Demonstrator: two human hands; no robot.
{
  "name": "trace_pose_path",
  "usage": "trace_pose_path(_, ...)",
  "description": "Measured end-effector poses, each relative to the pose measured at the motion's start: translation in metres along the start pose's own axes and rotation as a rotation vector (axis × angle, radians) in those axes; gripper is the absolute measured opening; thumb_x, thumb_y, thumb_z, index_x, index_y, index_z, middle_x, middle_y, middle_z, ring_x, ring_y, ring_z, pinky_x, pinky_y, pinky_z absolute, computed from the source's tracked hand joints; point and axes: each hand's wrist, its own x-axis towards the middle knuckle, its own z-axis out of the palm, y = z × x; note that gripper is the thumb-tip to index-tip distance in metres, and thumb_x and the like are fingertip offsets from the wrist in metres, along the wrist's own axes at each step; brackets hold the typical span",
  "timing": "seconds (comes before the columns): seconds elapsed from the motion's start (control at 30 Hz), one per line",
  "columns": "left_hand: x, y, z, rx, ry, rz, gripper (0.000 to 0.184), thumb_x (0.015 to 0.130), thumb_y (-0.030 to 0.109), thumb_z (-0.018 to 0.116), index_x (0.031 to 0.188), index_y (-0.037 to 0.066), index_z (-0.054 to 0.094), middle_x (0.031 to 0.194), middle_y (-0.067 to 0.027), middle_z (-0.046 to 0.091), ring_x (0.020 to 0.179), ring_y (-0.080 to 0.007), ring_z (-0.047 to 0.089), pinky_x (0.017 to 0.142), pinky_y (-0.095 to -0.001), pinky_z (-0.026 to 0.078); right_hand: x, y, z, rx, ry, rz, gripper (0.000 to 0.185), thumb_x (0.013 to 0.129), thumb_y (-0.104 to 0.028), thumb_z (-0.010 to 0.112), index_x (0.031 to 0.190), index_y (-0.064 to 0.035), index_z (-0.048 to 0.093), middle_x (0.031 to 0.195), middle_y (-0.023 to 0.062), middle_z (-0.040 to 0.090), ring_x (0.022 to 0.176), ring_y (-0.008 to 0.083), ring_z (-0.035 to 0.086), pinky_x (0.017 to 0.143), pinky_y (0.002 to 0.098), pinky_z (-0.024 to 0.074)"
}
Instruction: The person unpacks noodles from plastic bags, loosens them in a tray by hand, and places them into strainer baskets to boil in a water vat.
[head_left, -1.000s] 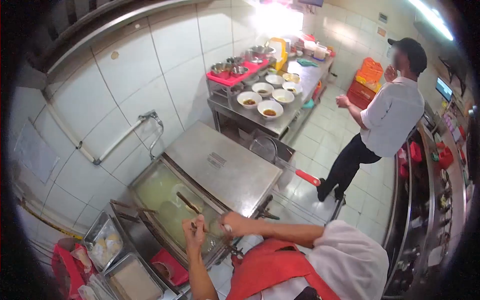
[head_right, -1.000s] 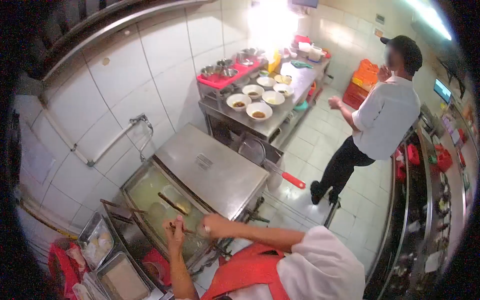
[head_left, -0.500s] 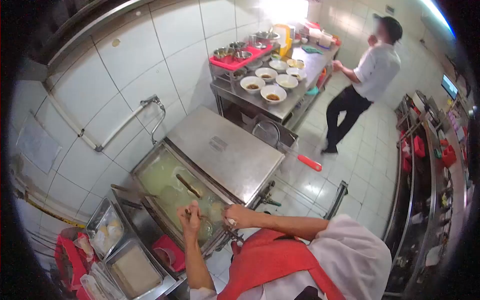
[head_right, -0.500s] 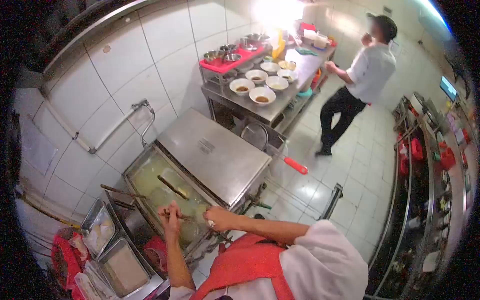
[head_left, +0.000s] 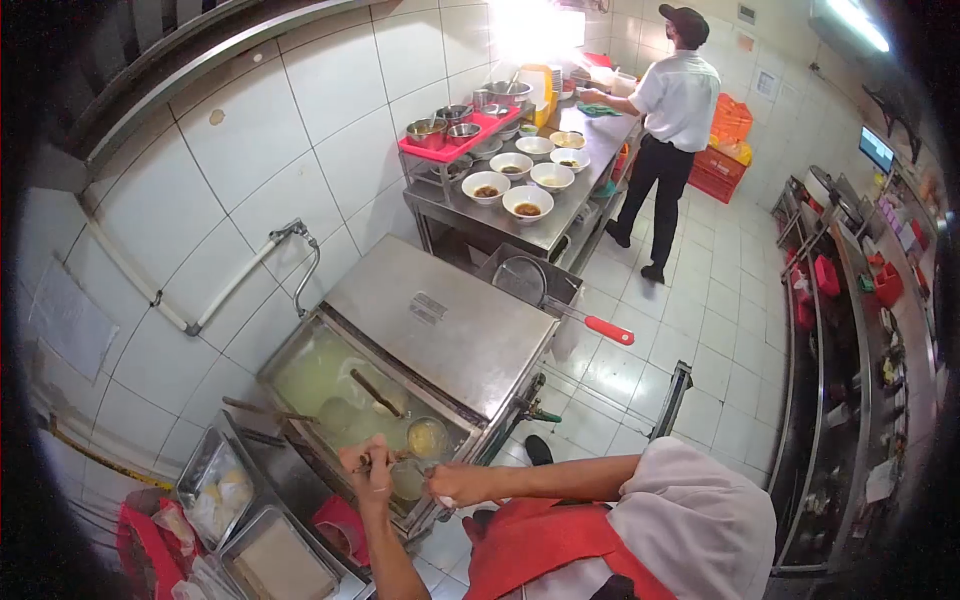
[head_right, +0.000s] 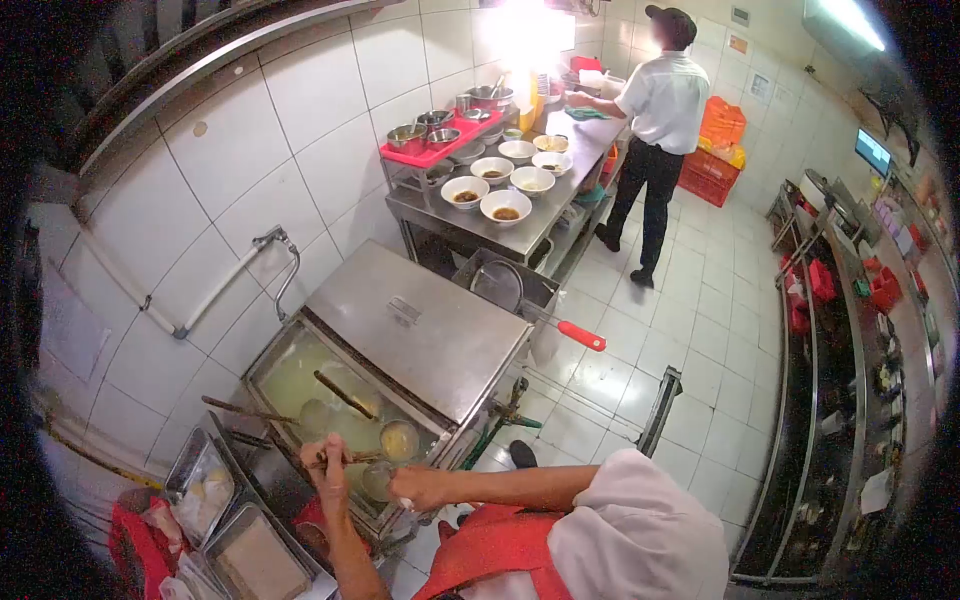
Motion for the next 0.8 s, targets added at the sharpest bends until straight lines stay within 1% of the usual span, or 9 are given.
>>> trace_pose_path(0.13, -0.008, -0.042, 0.005, -0.079, 0.157, -0.019, 0.042, 0.088, 0.018, 0.055, 0.050, 0.002, 0.045, 0.045, -0.0003, 0.042, 0.043, -0.0093, 0.040, 0.044, -0.0254, 0.030, 0.014, -0.001, -0.002, 0.192, -0.104, 0.107, 0.014, 0.069, -0.009, 0.056, 0.081, -0.0009, 0.059, 0.080, 0.0185, 0.058, 0.079, 0.0353, 0.058, 0.068, 0.0406, 0.0452)
trace_pose_path(0.2, -0.006, -0.051, -0.002, 0.012, 0.090, 0.040, 0.045, 0.089, 0.020, 0.053, 0.049, 0.002, 0.045, 0.044, -0.0007, 0.041, 0.042, -0.0095, 0.040, 0.043, -0.0266, 0.029, 0.014, 0.000, -0.010, 0.393, 0.290, 0.030, 0.013, 0.069, -0.009, 0.056, 0.079, -0.0009, 0.058, 0.076, 0.0192, 0.058, 0.072, 0.0361, 0.058, 0.064, 0.0416, 0.0447)
trace_pose_path(0.23, -0.006, -0.052, -0.002, 0.000, 0.080, 0.042, 0.045, 0.089, 0.020, 0.053, 0.049, 0.002, 0.045, 0.043, -0.0009, 0.041, 0.041, -0.0096, 0.039, 0.042, -0.0272, 0.028, 0.013, 0.002, -0.004, 0.322, 0.385, -0.004, 0.011, 0.070, -0.009, 0.055, 0.078, -0.0009, 0.058, 0.072, 0.0195, 0.058, 0.068, 0.0366, 0.058, 0.062, 0.0427, 0.0446)
trace_pose_path(0.33, -0.006, -0.040, 0.004, -0.013, 0.051, 0.074, 0.045, 0.089, 0.020, 0.053, 0.049, 0.002, 0.044, 0.043, -0.0009, 0.040, 0.041, -0.0094, 0.038, 0.042, -0.0274, 0.026, 0.011, 0.008, 0.007, 0.271, 0.122, 0.050, 0.010, 0.071, -0.007, 0.056, 0.078, -0.0009, 0.060, 0.072, 0.0193, 0.058, 0.068, 0.0357, 0.058, 0.063, 0.0426, 0.0448)
trace_pose_path(0.37, -0.004, -0.035, 0.005, -0.009, 0.032, 0.111, 0.044, 0.088, 0.020, 0.054, 0.049, 0.002, 0.044, 0.043, -0.0007, 0.039, 0.041, -0.0092, 0.037, 0.041, -0.0271, 0.026, 0.013, 0.012, 0.006, 0.270, 0.117, 0.048, 0.010, 0.071, -0.007, 0.056, 0.078, -0.0009, 0.060, 0.072, 0.0193, 0.058, 0.068, 0.0357, 0.058, 0.063, 0.0426, 0.0448)
trace_pose_path(0.43, -0.004, -0.033, 0.004, 0.031, 0.040, 0.104, 0.045, 0.089, 0.020, 0.054, 0.049, 0.002, 0.043, 0.043, -0.0006, 0.039, 0.041, -0.0089, 0.037, 0.042, -0.0269, 0.025, 0.017, 0.000, -0.008, 0.414, 0.388, 0.108, 0.007, 0.073, -0.006, 0.057, 0.078, -0.0015, 0.060, 0.073, 0.0183, 0.058, 0.069, 0.0346, 0.058, 0.063, 0.0417, 0.0444)
trace_pose_path(0.53, -0.005, -0.034, 0.006, 0.044, 0.031, 0.072, 0.045, 0.089, 0.020, 0.054, 0.049, 0.002, 0.042, 0.043, -0.0007, 0.039, 0.042, -0.0083, 0.036, 0.042, -0.0265, 0.024, 0.010, 0.017, 0.020, 0.206, 0.213, 0.037, 0.005, 0.076, -0.006, 0.058, 0.080, -0.0032, 0.060, 0.073, 0.0174, 0.058, 0.070, 0.0331, 0.058, 0.064, 0.0407, 0.0442)
trace_pose_path(0.7, -0.004, -0.031, 0.006, -0.017, 0.017, 0.115, 0.044, 0.088, 0.018, 0.054, 0.050, 0.001, 0.041, 0.044, -0.0006, 0.038, 0.042, -0.0076, 0.036, 0.042, -0.0266, 0.024, 0.011, -0.001, -0.004, 0.268, 0.263, 0.092, 0.008, 0.076, -0.007, 0.059, 0.083, -0.0045, 0.060, 0.076, 0.0166, 0.059, 0.073, 0.0335, 0.057, 0.067, 0.0404, 0.0444)
trace_pose_path(0.8, -0.002, -0.038, 0.006, 0.015, 0.035, 0.051, 0.043, 0.087, 0.016, 0.055, 0.050, 0.001, 0.041, 0.044, -0.0001, 0.038, 0.042, -0.0077, 0.036, 0.042, -0.0267, 0.024, 0.009, 0.007, 0.000, 0.153, 0.257, -0.127, 0.009, 0.077, -0.009, 0.059, 0.084, -0.0031, 0.060, 0.076, 0.0162, 0.059, 0.071, 0.0338, 0.056, 0.067, 0.0404, 0.0445)
